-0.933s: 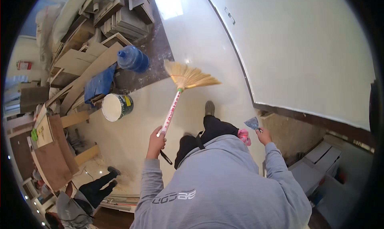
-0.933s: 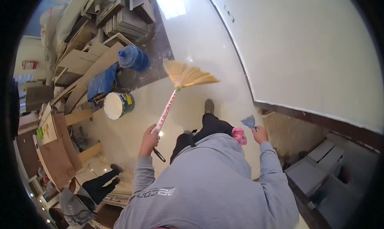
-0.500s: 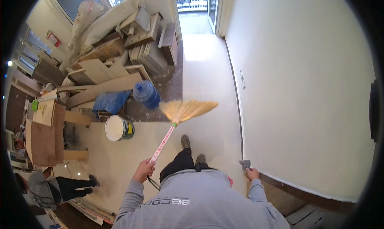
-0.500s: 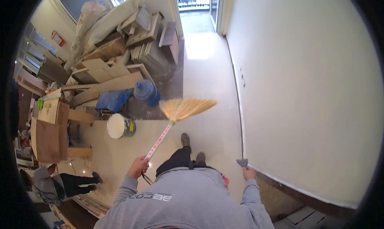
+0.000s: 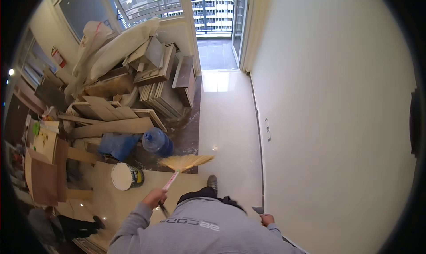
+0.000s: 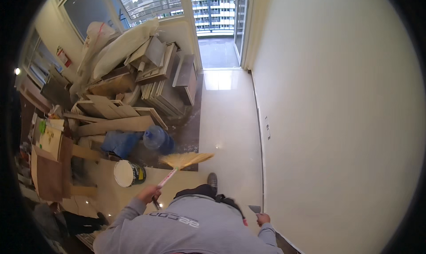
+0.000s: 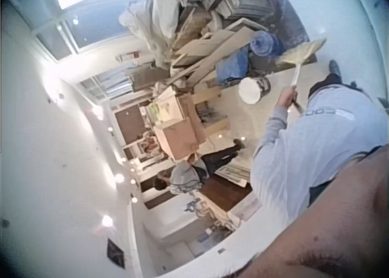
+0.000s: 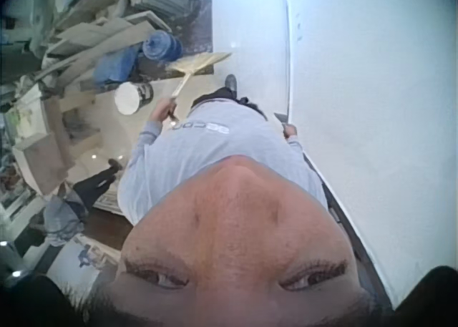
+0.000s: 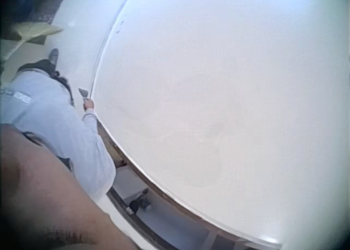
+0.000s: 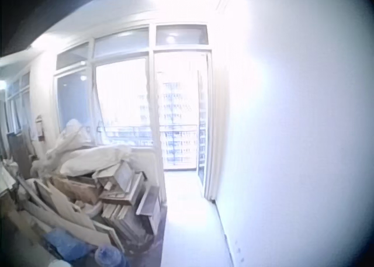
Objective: The person kneels and scrapes debris from a glossy floor using a hand scraper, then stands to sweep the area with a broom. They return to kneeling to continue scraping additional spots on the floor.
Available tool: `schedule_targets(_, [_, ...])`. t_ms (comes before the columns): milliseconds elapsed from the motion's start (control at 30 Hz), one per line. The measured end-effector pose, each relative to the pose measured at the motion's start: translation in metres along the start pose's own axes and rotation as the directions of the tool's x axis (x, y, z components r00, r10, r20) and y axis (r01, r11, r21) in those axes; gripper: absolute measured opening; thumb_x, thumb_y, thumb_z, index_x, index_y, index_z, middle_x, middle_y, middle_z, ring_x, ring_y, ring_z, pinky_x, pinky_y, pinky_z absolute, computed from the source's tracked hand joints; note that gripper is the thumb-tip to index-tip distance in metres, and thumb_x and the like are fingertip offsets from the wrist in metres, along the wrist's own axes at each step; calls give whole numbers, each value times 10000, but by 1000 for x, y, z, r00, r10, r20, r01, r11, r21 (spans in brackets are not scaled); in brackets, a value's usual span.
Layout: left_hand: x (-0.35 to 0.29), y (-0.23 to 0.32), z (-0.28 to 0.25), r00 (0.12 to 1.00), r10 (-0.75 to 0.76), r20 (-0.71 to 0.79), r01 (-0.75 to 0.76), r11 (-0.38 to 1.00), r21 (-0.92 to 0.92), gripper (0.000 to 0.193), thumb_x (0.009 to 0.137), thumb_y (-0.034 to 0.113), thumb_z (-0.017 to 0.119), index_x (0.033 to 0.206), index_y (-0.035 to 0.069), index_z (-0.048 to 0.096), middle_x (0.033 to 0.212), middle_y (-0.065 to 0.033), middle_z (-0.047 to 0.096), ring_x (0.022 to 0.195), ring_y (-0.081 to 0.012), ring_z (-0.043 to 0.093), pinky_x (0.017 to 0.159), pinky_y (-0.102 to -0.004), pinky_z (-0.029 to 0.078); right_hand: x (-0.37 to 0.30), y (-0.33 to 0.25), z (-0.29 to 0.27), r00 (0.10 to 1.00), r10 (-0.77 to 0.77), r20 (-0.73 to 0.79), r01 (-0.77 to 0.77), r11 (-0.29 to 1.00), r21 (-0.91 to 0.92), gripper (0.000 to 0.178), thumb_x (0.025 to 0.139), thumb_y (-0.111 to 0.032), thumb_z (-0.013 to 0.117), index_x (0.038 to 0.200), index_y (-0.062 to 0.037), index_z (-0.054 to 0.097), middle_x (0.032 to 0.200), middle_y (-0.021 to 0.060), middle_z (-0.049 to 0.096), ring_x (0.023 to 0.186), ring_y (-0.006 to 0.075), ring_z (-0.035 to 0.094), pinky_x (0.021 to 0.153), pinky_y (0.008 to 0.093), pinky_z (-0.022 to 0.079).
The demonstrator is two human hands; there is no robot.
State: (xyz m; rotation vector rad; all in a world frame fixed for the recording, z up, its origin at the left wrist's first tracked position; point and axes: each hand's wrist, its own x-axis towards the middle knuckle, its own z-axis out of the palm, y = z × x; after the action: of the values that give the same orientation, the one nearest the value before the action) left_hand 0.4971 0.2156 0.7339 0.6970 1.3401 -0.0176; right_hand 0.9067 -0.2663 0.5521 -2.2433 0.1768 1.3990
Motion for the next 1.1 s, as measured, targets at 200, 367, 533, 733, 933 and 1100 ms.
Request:
schedule_targets(200, [94,177,59,951,-232,203,285,914,-288,167,986,139,434,1104,21,422,661,28,416,484,-44,387,389,-153,294,-3,-45,-5,985,170,-20,-168,984,59,285,872,-330,611,826,-48,616,612,96,594,473,182,554,392,343,408])
schedule_targets(367, [150,271,137,875,-305,377,450,800,-396,167,1000,141,409,1115,20,416,654,36,384,496,-15,358,380,-137,288,48,-89,0,973,228,48,-228,974,11,299,854,-346,624,814,-49,632,639,104,609,500,185,572,419,352,424])
schedule_targets(533, [188,346,191,913,-240,329,367,835,-410,166,1002,165,429,1096,29,433,665,29,398,492,-15,360,378,-142,303,143,-168,-16,959,247,137,-219,957,-189,314,835,-362,637,802,-50,649,666,112,625,527,188,590,445,361,439])
schedule_targets(733, [189,419,230,958,-173,230,248,902,-353,166,991,203,487,1089,69,472,687,14,444,491,-16,366,376,-168,301,278,-332,-97,944,288,162,-113,742,-661,392,781,-439,660,819,-52,710,755,117,674,658,207,646,560,393,496])
schedule_targets(933, [223,470,250,990,-37,137,62,982,-180,183,956,180,532,1136,146,532,655,23,458,453,-37,359,385,-198,292,285,-620,-131,993,41,110,82,426,-901,376,823,-378,558,828,-42,726,901,143,717,842,297,698,806,384,522])
schedule_targets(1100, [282,569,239,986,-7,164,23,995,-99,176,936,163,546,1108,128,554,645,25,467,449,-44,378,384,-212,307,305,-742,-123,993,-108,-39,52,728,-684,300,776,-255,584,872,8,689,812,224,685,592,292,671,591,392,537])
